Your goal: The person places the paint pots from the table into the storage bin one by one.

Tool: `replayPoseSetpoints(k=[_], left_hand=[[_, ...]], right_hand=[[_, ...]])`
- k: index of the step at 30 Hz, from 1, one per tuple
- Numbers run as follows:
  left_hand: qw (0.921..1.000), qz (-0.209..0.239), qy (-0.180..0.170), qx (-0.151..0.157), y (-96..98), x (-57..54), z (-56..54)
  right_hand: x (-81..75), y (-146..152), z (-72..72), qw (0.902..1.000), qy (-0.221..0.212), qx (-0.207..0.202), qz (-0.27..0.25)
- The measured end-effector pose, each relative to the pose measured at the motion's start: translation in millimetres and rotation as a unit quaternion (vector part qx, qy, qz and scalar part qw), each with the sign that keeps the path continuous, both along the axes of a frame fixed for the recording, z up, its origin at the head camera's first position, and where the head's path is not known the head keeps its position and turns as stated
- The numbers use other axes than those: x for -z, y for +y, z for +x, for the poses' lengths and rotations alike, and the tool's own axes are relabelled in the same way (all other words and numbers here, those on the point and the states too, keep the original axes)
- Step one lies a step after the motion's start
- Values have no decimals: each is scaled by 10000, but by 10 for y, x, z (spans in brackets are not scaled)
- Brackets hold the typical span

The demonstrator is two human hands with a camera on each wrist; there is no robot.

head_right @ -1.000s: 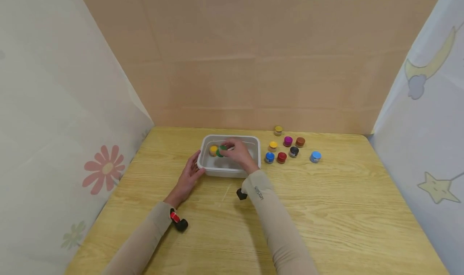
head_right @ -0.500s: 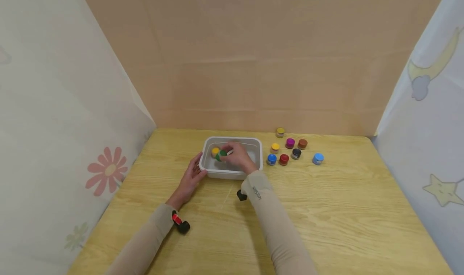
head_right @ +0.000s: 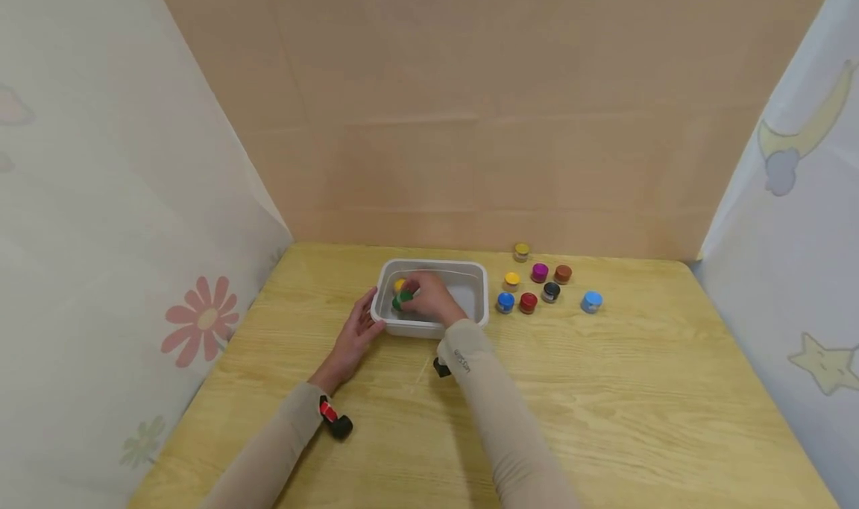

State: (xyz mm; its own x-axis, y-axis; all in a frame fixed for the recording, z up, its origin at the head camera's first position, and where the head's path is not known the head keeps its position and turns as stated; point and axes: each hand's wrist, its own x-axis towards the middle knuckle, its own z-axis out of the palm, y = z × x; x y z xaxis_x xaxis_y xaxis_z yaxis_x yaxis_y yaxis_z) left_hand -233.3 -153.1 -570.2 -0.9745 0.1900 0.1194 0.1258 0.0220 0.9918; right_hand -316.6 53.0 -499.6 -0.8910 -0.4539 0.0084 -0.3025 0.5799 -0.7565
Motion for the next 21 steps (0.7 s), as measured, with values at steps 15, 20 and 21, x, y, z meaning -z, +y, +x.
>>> replayPoseSetpoints(k=[15,20,21], left_hand=[[10000,18,-6,-10,-3,-15,18],[10000,16,-29,-14,0,-30,25],[10000,22,-32,-11,1,-31,24]], right_hand=[[68,-50,-16,9994,68,-112,327],[56,-39,-8,9996,89,-165,204],[55,-37,-9,9997,71,-181,174]])
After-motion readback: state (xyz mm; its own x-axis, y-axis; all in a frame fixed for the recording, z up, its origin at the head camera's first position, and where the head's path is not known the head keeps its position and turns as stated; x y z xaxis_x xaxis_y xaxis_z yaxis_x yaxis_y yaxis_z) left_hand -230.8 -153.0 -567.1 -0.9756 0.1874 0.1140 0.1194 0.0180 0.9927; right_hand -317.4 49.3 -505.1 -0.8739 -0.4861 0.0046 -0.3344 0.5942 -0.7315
